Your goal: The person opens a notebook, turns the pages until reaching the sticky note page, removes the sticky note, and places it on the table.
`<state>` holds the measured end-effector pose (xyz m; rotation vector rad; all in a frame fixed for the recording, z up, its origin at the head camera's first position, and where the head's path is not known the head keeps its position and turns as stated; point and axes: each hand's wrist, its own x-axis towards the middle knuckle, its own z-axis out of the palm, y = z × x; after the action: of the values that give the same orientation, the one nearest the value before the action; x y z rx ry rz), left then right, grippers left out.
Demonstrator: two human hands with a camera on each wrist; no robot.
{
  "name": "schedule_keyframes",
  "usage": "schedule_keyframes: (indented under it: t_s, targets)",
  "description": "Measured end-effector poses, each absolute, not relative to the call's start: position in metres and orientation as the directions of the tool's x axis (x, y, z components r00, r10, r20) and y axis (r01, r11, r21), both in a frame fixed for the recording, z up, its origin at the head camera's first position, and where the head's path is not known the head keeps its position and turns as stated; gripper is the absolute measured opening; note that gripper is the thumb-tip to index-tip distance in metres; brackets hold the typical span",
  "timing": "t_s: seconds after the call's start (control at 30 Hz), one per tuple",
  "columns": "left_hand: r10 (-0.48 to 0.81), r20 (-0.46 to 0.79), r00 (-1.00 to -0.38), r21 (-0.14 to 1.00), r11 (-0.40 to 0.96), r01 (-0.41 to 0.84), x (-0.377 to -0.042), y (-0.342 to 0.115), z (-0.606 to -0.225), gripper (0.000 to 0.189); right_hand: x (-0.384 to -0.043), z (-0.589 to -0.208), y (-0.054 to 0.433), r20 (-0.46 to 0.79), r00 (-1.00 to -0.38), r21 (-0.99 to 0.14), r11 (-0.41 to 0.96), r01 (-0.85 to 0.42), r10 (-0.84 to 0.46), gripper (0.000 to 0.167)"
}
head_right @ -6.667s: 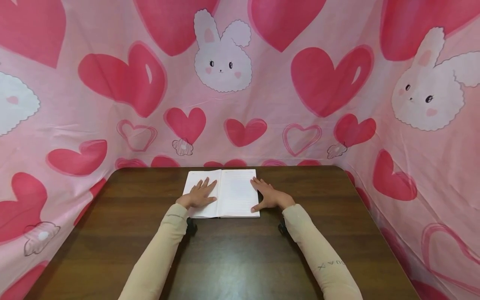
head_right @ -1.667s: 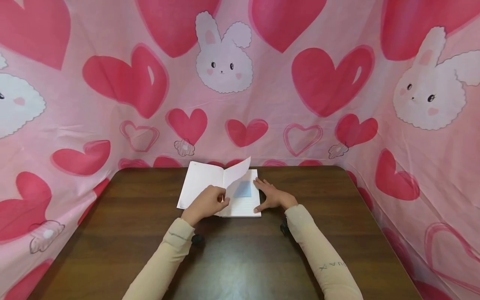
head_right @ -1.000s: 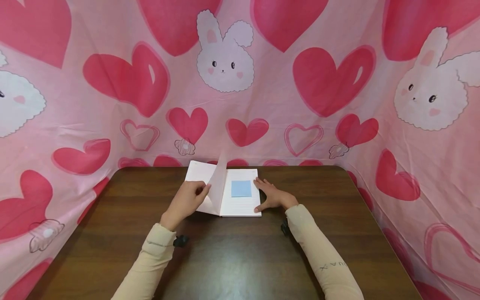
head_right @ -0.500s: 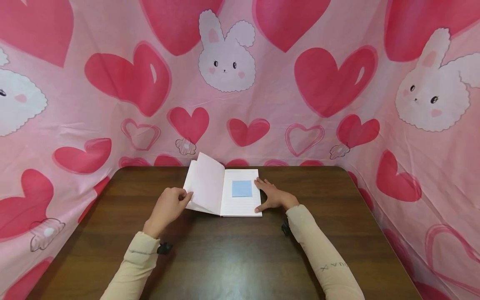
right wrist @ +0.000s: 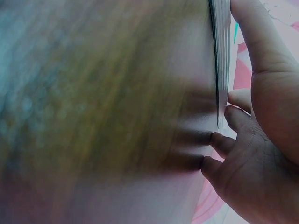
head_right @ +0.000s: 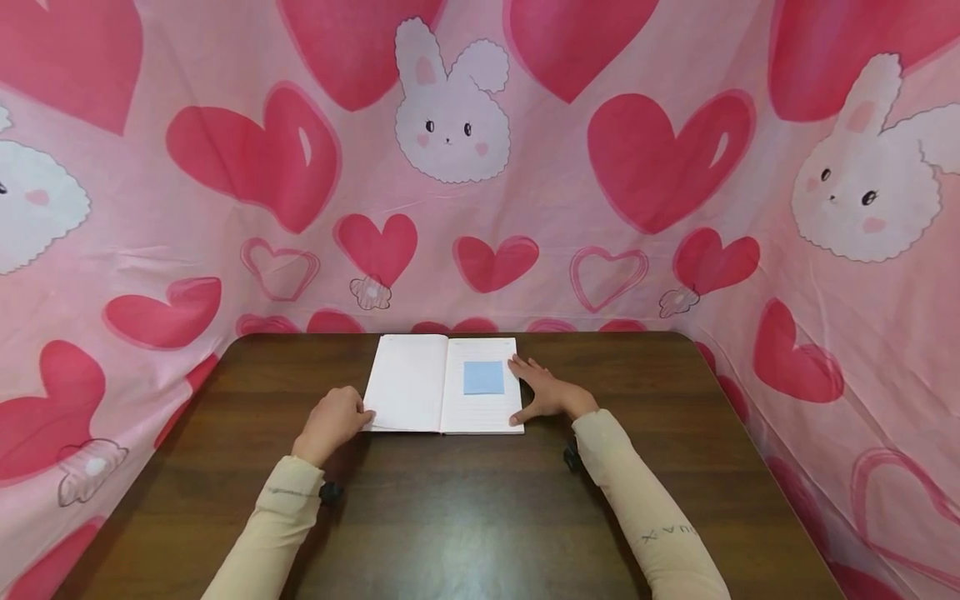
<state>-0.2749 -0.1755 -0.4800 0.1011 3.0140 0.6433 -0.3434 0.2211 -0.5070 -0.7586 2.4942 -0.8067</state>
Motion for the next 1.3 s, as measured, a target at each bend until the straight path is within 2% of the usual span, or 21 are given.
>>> schedule_keyframes:
  t_s: [0.17, 0.3, 0.4, 0.57, 0.67, 0.9, 1.17, 1.3]
  targets:
    - [0.064, -0.102, -0.993, 0.382, 0.924, 0.02, -0.281, -0.176, -0.485, 0.029, -0.344, -0.508, 0.221, -0.212, -0.763, -0.629, 0.683, -0.372, -0.611, 0.118]
    - [0.061, -0.028, -0.998, 0.376, 0.925, 0.046, -0.284, -0.174, -0.486, 0.029, -0.344, -0.508, 0.223, -0.214, -0.77, -0.629, 0.688, -0.362, -0.601, 0.118]
    - [0.131, 0.083, -0.988, 0.316, 0.937, 0.151, -0.289, -0.167, -0.486, 0.032, -0.344, -0.507, 0.223, -0.212, -0.773, -0.626, 0.691, -0.362, -0.597, 0.117]
    - [0.363, 0.151, -0.92, 0.15, 0.911, 0.384, -0.303, -0.146, -0.491, 0.061, -0.343, -0.506, 0.224, -0.221, -0.776, -0.614, 0.702, -0.36, -0.59, 0.117]
    - [0.425, 0.118, -0.898, 0.148, 0.886, 0.439, -0.312, -0.132, -0.494, 0.063, -0.342, -0.506, 0.223, -0.227, -0.775, -0.609, 0.707, -0.359, -0.59, 0.117]
    - [0.46, 0.048, -0.886, 0.218, 0.861, 0.459, -0.33, -0.11, -0.499, 0.063, -0.343, -0.508, 0.222, -0.219, -0.772, -0.617, 0.698, -0.364, -0.596, 0.116]
    - [0.422, -0.172, -0.89, 0.288, 0.886, 0.365, -0.337, -0.11, -0.506, 0.065, -0.343, -0.509, 0.221, -0.218, -0.767, -0.62, 0.692, -0.369, -0.604, 0.117]
    - [0.418, -0.216, -0.882, 0.315, 0.885, 0.343, -0.338, -0.113, -0.505, 0.066, -0.344, -0.508, 0.221, -0.22, -0.769, -0.624, 0.693, -0.362, -0.6, 0.117]
